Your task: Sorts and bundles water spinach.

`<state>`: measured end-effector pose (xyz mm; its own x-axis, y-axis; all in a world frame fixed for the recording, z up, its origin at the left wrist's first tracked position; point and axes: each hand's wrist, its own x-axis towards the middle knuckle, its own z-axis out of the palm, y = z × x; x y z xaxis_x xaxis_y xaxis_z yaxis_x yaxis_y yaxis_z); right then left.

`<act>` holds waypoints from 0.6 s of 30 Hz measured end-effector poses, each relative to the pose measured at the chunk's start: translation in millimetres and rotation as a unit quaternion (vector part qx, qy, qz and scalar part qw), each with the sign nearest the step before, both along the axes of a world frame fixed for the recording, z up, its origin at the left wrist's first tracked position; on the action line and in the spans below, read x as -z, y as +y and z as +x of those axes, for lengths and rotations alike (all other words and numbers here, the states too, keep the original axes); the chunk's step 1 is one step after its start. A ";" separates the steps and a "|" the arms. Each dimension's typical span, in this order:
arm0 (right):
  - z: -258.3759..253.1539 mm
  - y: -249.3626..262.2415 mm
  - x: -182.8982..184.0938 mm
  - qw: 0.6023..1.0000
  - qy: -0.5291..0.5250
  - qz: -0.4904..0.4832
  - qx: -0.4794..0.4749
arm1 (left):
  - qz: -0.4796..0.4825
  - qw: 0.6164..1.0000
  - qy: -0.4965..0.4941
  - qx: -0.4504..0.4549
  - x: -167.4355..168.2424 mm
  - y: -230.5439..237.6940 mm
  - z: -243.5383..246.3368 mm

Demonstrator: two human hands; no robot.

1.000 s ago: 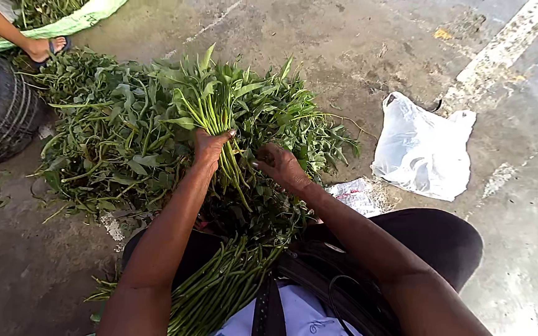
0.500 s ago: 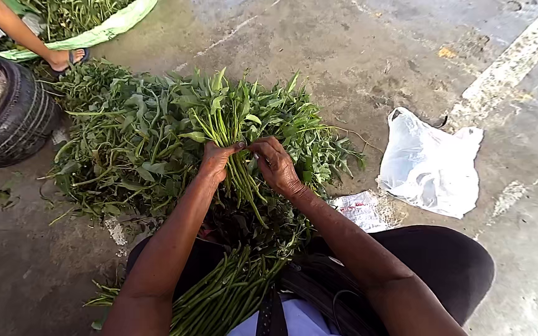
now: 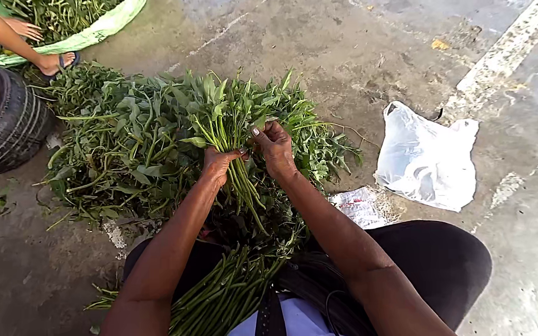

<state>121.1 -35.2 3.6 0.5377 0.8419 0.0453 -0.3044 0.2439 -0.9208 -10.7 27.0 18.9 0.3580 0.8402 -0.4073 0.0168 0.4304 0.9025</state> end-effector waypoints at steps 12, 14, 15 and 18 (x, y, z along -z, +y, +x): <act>-2.9 -7.0 -0.8 0.901 -0.388 -0.184 -0.060 | 0.196 0.971 0.123 0.064 13.9 -1.7 -5.0; -7.1 -8.0 2.0 0.849 -0.497 -0.177 -0.031 | 0.217 0.960 0.158 0.076 16.6 -0.8 -5.6; -9.0 -9.0 5.2 0.826 -0.537 -0.170 -0.015 | 0.225 0.957 0.166 0.080 17.5 -0.7 -5.9; -9.0 -11.7 12.9 0.823 -0.548 -0.153 -0.005 | 0.220 0.956 0.169 0.100 15.5 -1.1 -7.5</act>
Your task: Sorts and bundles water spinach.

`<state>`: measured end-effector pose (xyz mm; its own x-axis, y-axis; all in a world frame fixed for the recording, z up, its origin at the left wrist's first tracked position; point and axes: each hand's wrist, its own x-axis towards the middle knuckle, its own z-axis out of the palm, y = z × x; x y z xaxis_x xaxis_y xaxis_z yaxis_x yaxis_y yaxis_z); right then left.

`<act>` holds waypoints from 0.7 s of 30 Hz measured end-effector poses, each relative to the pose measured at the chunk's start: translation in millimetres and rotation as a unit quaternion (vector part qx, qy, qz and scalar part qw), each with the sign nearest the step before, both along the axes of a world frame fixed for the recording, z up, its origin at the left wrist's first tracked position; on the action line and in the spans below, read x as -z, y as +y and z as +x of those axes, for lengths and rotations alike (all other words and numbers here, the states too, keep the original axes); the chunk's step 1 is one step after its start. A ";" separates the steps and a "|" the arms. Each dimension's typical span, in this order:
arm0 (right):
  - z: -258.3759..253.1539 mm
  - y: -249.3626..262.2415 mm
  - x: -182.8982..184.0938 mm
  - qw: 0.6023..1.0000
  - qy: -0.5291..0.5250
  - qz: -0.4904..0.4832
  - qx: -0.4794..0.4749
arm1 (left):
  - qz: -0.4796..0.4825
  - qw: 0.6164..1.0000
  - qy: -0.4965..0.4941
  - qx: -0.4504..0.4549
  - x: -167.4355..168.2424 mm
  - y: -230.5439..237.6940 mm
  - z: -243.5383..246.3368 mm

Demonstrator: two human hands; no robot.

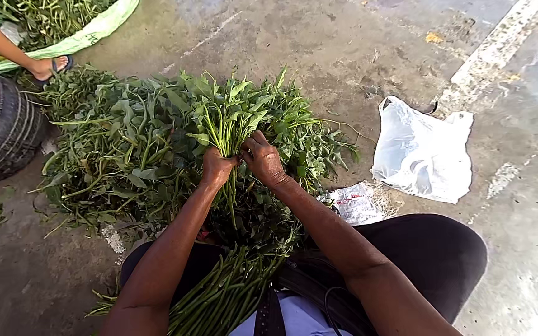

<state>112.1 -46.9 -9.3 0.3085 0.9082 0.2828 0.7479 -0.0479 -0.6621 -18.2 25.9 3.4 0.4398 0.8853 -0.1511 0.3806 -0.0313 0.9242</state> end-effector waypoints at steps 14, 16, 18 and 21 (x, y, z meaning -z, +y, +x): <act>92.7 24.8 21.9 0.950 0.069 -0.303 -0.007 | -0.266 0.882 -0.347 -0.179 -60.4 47.2 -30.7; 80.3 41.4 44.5 0.932 0.265 -0.246 0.025 | -0.285 0.884 -0.330 -0.171 -60.7 47.0 -33.0; 66.6 60.5 67.8 0.917 0.331 -0.213 0.056 | -0.264 0.896 -0.324 -0.147 -59.8 48.4 -34.4; 56.0 88.4 81.0 0.948 0.199 -0.238 0.068 | -0.254 0.906 -0.314 -0.130 -58.7 49.9 -37.5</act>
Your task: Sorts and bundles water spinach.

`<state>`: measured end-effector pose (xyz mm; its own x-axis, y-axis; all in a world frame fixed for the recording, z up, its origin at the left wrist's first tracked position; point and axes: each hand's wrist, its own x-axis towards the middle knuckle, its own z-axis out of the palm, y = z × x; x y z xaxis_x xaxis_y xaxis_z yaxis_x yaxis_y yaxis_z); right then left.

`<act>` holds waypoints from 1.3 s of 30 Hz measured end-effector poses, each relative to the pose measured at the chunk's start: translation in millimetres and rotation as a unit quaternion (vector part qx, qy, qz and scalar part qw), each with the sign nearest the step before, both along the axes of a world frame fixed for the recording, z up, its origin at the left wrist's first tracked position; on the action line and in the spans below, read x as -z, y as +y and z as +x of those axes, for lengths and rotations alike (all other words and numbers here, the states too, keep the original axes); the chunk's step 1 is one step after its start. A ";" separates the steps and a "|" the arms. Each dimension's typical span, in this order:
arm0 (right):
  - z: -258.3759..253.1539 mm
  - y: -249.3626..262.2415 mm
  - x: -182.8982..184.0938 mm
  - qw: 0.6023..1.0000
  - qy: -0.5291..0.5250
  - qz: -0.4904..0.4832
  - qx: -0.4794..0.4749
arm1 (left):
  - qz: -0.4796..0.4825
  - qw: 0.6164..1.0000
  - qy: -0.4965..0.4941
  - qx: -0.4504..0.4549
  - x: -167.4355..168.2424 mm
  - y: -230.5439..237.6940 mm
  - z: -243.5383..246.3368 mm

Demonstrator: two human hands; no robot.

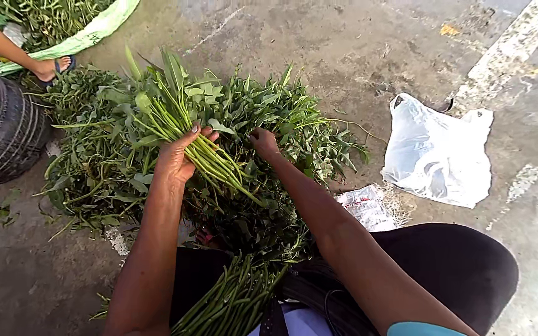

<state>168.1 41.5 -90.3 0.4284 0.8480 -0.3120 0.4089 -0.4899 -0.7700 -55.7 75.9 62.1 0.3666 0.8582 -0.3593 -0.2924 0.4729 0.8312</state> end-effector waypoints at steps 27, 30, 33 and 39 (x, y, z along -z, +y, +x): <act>39.9 -122.6 -47.9 0.999 -0.018 0.050 0.005 | 0.070 0.991 0.113 -0.004 2.2 4.3 -3.4; 34.6 -172.5 -17.4 0.988 0.071 -0.096 -0.097 | 0.079 0.990 0.116 0.016 4.3 0.9 -0.3; 28.3 -198.3 19.6 0.946 0.000 -0.223 -0.234 | 0.085 0.988 0.125 0.033 6.0 -4.2 5.3; 23.1 -169.3 8.8 0.991 -0.093 -0.052 -0.075 | 0.092 0.985 0.136 0.047 9.3 -8.2 12.2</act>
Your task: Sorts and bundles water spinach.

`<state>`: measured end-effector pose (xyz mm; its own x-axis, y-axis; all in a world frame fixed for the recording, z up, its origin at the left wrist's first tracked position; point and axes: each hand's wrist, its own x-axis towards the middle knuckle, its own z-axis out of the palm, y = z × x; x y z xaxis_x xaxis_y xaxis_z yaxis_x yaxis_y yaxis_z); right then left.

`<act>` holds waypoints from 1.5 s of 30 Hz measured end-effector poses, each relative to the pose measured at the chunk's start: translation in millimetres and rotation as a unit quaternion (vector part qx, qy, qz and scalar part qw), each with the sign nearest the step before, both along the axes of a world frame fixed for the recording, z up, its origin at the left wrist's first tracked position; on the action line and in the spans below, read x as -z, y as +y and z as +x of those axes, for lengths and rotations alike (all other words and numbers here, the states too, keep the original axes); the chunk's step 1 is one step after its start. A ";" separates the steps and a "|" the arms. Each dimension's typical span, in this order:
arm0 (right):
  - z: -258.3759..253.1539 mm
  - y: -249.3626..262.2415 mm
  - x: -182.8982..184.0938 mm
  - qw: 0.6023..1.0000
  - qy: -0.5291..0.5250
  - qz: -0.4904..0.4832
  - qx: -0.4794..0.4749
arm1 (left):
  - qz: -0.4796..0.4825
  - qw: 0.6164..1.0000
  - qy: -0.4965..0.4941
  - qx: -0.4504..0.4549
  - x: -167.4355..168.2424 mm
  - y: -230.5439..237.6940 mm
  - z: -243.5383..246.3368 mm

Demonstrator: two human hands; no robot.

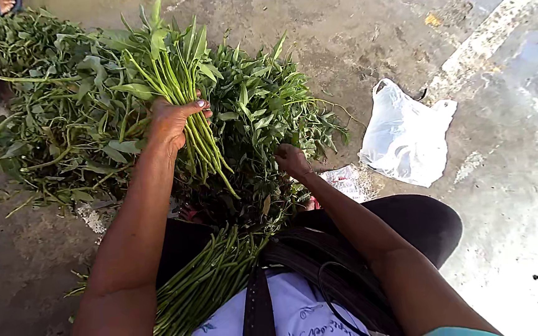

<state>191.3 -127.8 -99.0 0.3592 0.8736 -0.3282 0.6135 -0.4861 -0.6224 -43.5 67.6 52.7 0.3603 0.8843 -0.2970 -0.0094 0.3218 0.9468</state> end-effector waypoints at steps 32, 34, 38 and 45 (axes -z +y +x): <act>-107.5 0.1 -65.5 0.891 0.277 0.352 0.068 | -0.086 0.989 0.107 0.057 44.9 -40.5 28.9; -112.6 5.0 -72.2 0.892 0.280 0.350 0.065 | -0.076 0.986 0.131 0.062 44.0 -40.6 27.9; -96.5 20.2 -90.5 0.890 0.233 0.388 0.054 | -0.097 0.990 0.094 0.035 37.3 -32.7 25.1; -90.2 10.0 -58.9 0.871 -0.098 0.439 -0.197 | -0.079 0.977 0.177 0.092 46.0 -41.6 23.9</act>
<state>101.1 -117.8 -40.1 -0.0507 0.8255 0.5621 0.7613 0.3962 -0.5132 -19.6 26.0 6.8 0.3586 0.7474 -0.5593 0.3812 0.4297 0.8186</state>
